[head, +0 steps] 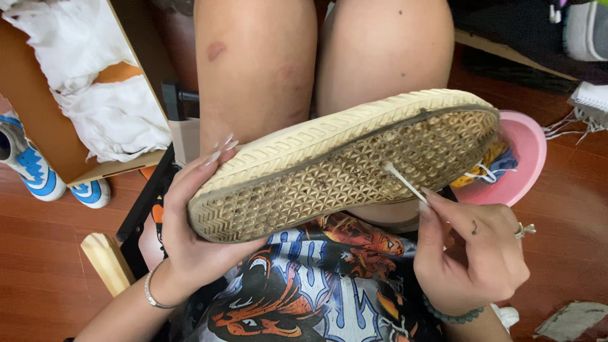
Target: The person cleans the sole of a white canvas shoe using a cotton swab, a pair of scissors, and a brush. They meticulously remove debris from the textured sole pattern and then brush the surface.
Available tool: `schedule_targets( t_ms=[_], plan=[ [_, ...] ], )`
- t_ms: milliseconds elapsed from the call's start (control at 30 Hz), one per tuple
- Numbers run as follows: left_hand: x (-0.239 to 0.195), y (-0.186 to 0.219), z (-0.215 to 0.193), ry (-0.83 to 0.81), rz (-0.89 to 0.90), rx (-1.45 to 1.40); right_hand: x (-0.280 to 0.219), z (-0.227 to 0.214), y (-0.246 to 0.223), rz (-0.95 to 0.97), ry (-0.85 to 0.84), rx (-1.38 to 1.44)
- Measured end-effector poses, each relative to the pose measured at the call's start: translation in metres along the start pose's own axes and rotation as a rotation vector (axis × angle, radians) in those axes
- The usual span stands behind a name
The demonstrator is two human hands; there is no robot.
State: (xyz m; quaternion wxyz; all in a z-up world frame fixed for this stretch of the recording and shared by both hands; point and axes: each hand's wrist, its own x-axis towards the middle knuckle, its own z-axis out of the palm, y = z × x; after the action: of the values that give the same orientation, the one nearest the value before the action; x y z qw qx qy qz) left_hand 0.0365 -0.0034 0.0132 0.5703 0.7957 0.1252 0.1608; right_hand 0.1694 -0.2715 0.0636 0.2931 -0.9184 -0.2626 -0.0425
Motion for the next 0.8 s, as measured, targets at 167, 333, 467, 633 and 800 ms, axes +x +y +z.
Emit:
schedule_targets(
  t_ms=[167,333,467,633,800],
  plan=[
    [0.004,0.0,-0.002,0.002,0.013,0.046,0.018,-0.004,-0.001,-0.157,-0.089,-0.045],
    [0.01,0.005,-0.005,-0.002,0.008,0.053,0.029,-0.014,0.014,-0.264,-0.291,-0.044],
    [0.011,0.007,-0.008,-0.02,-0.015,0.072,0.011,-0.011,0.023,-0.165,-0.171,-0.041],
    [0.012,0.008,-0.007,-0.021,-0.002,0.08,-0.007,-0.003,0.022,-0.166,-0.165,-0.008],
    [0.007,0.008,-0.005,-0.014,-0.025,0.109,-0.007,0.001,0.033,-0.163,-0.054,-0.054]
  ],
)
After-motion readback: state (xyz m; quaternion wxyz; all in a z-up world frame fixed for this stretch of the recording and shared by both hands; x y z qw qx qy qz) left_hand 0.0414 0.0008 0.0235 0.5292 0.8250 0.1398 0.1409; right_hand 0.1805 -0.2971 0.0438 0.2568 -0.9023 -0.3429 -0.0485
